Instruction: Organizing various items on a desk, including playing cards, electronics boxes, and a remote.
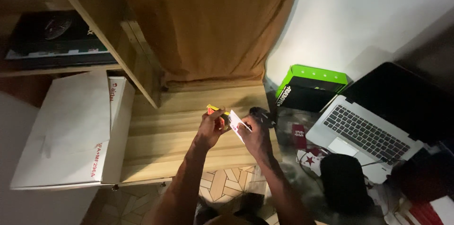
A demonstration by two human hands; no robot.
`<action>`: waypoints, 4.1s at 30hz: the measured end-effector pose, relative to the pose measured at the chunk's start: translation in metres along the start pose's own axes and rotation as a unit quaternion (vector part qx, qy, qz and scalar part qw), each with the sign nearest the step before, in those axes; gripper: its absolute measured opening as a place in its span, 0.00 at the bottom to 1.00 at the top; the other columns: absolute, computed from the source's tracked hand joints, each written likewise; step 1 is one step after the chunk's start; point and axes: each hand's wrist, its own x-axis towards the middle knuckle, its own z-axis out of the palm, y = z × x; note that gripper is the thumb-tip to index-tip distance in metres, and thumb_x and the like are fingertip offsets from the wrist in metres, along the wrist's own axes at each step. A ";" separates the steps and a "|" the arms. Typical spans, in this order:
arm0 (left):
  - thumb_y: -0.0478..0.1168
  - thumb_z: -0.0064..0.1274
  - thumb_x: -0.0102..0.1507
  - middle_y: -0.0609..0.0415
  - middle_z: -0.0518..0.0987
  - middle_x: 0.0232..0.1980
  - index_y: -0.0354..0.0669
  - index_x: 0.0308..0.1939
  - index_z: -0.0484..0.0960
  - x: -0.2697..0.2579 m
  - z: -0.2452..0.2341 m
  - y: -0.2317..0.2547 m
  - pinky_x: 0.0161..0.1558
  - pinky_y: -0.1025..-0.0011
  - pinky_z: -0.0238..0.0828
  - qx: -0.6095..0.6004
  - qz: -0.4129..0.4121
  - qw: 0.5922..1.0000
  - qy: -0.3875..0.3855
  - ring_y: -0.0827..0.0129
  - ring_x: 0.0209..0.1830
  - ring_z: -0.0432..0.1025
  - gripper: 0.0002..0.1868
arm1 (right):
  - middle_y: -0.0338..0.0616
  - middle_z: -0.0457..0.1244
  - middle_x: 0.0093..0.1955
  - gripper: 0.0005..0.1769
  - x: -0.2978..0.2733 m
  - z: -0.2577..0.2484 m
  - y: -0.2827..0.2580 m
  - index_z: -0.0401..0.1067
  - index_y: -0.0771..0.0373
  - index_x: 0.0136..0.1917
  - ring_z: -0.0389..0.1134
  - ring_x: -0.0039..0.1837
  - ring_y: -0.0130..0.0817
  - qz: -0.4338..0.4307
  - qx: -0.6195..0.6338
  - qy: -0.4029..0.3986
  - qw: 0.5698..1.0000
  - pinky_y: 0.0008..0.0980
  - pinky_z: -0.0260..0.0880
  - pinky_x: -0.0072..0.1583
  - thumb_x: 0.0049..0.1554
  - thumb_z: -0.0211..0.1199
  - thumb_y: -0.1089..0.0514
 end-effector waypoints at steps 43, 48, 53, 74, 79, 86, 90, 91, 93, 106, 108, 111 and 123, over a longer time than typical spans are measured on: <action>0.61 0.50 0.68 0.54 0.78 0.39 0.44 0.50 0.81 0.015 -0.038 -0.045 0.45 0.56 0.79 0.003 -0.110 0.991 -0.077 0.65 0.38 0.73 0.24 | 0.47 0.70 0.36 0.12 -0.010 0.029 0.039 0.75 0.65 0.43 0.72 0.38 0.33 0.098 0.040 0.088 0.991 0.35 0.71 0.44 0.56 0.69 0.53; 0.64 0.47 0.67 0.55 0.81 0.39 0.46 0.48 0.80 0.013 -0.031 -0.041 0.45 0.55 0.79 0.017 -0.107 0.993 -0.055 0.65 0.36 0.74 0.25 | 0.49 0.71 0.39 0.15 -0.016 0.040 0.056 0.78 0.64 0.43 0.72 0.41 0.35 -0.011 -0.013 0.070 0.997 0.36 0.71 0.43 0.58 0.67 0.49; 0.64 0.49 0.66 0.56 0.80 0.37 0.49 0.45 0.79 0.010 -0.040 -0.035 0.46 0.54 0.80 0.016 -0.098 0.994 -0.043 0.65 0.37 0.75 0.24 | 0.49 0.69 0.33 0.20 -0.007 0.025 0.030 0.80 0.64 0.49 0.69 0.33 0.31 0.182 0.062 -0.017 0.981 0.34 0.69 0.39 0.59 0.66 0.44; 0.54 0.51 0.71 0.28 0.67 0.60 0.49 0.71 0.73 0.033 -0.123 -0.070 0.34 0.65 0.82 0.532 -0.055 0.845 0.015 0.41 0.48 0.75 0.26 | 0.43 0.71 0.42 0.13 -0.059 0.063 0.078 0.78 0.63 0.56 0.70 0.32 0.29 0.353 0.144 -0.154 0.911 0.32 0.69 0.31 0.58 0.65 0.58; 0.68 0.66 0.59 0.05 0.50 0.68 0.21 0.65 0.62 0.030 -0.094 -0.061 0.35 0.38 0.78 0.739 0.193 0.603 0.228 0.12 0.57 0.62 0.55 | 0.41 0.70 0.42 0.11 -0.077 0.060 0.110 0.78 0.62 0.54 0.70 0.31 0.29 0.373 0.154 -0.120 0.907 0.32 0.70 0.30 0.59 0.64 0.58; 0.48 0.65 0.61 0.33 0.77 0.41 0.37 0.44 0.76 0.077 -0.022 -0.153 0.42 0.47 0.72 0.612 0.442 0.656 0.004 0.37 0.42 0.73 0.20 | 0.40 0.68 0.38 0.10 -0.110 -0.023 0.161 0.76 0.60 0.50 0.68 0.29 0.31 0.441 0.304 0.002 0.844 0.32 0.66 0.29 0.58 0.61 0.54; 0.47 0.64 0.59 0.39 0.80 0.35 0.39 0.37 0.80 0.099 0.020 -0.227 0.41 0.50 0.73 0.576 0.426 0.671 -0.190 0.42 0.40 0.75 0.15 | 0.44 0.65 0.35 0.12 -0.146 -0.070 0.235 0.76 0.61 0.50 0.66 0.29 0.36 0.433 0.282 0.047 0.855 0.36 0.64 0.31 0.59 0.62 0.52; 0.47 0.64 0.59 0.39 0.80 0.35 0.39 0.37 0.80 0.092 0.036 -0.233 0.41 0.50 0.73 0.577 0.426 0.670 -0.192 0.42 0.40 0.75 0.15 | 0.44 0.65 0.35 0.12 -0.155 -0.081 0.249 0.76 0.61 0.50 0.66 0.29 0.36 0.434 0.283 0.049 0.854 0.36 0.64 0.31 0.59 0.62 0.52; 0.45 0.58 0.61 0.37 0.81 0.42 0.40 0.49 0.82 0.078 0.071 -0.247 0.43 0.47 0.73 0.684 0.303 0.592 -0.300 0.40 0.40 0.76 0.16 | 0.51 0.62 0.33 0.15 -0.173 -0.104 0.278 0.76 0.66 0.50 0.65 0.31 0.43 0.377 0.095 0.069 0.919 0.42 0.63 0.34 0.62 0.66 0.50; 0.44 0.54 0.58 0.41 0.83 0.52 0.45 0.58 0.81 0.101 0.125 -0.372 0.49 0.56 0.75 0.531 0.254 0.763 -0.265 0.50 0.49 0.78 0.23 | 0.52 0.68 0.49 0.19 -0.158 -0.211 0.349 0.75 0.61 0.51 0.68 0.54 0.51 0.104 -0.339 -0.091 0.931 0.48 0.68 0.57 0.48 0.73 0.53; 0.45 0.57 0.59 0.38 0.80 0.47 0.45 0.56 0.81 0.115 0.110 -0.387 0.47 0.53 0.72 0.676 0.248 0.650 -0.240 0.44 0.48 0.74 0.22 | 0.51 0.68 0.47 0.18 -0.151 -0.212 0.367 0.75 0.61 0.50 0.69 0.52 0.50 0.113 -0.302 -0.093 0.942 0.46 0.68 0.55 0.49 0.73 0.53; 0.49 0.60 0.61 0.38 0.82 0.46 0.45 0.46 0.84 0.166 0.046 -0.452 0.49 0.49 0.73 0.741 0.359 0.524 -0.220 0.41 0.49 0.76 0.15 | 0.50 0.69 0.44 0.16 -0.148 -0.209 0.386 0.76 0.62 0.48 0.69 0.49 0.47 0.135 -0.246 -0.095 0.955 0.44 0.69 0.52 0.50 0.73 0.52; 0.54 0.75 0.54 0.47 0.82 0.47 0.37 0.54 0.74 0.091 0.155 -0.414 0.49 0.55 0.76 0.534 0.039 0.844 0.026 0.57 0.49 0.77 0.36 | 0.39 0.63 0.33 0.10 -0.142 -0.274 0.319 0.73 0.62 0.43 0.63 0.32 0.27 0.458 0.461 -0.013 0.760 0.28 0.58 0.33 0.59 0.67 0.54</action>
